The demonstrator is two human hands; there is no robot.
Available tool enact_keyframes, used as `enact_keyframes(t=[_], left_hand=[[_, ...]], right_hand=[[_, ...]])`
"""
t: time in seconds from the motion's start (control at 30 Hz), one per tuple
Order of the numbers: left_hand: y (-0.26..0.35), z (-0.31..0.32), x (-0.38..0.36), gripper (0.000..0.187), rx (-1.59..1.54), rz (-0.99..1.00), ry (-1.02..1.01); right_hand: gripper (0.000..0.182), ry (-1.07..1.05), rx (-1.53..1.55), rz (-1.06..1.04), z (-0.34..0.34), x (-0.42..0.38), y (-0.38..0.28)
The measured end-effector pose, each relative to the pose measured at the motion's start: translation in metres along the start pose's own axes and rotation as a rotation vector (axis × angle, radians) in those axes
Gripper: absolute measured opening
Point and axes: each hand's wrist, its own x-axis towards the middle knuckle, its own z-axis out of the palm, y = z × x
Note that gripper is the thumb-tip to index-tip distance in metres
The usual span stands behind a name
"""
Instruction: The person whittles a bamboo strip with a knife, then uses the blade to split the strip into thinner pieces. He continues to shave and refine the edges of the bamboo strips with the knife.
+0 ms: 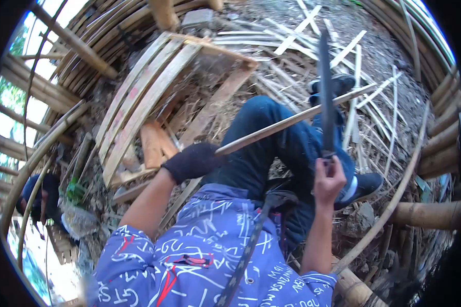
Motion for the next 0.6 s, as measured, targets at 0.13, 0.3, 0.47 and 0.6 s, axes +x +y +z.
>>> enact_keyframes(t=[0.13,0.3,0.47,0.6], left_hand=[[0.048,0.009,0.043,0.034,-0.088,0.157,-0.022],[0.032,0.010,0.041,0.034,-0.015,0.157,0.022],[0.004,-0.012,0.002,0.043,0.120,-0.035,-0.104],[0.003,-0.006,-0.021,0.038,0.219,-0.029,0.307]], right_hand=[[0.032,-0.052,-0.139,-0.176,0.005,-0.007,-0.019],[0.039,-0.175,-0.101,-0.237,0.030,-0.012,-0.010],[0.040,-0.187,-0.096,-0.119,0.046,-0.019,0.005],[0.037,-0.163,-0.046,0.045,0.043,-0.020,0.006]])
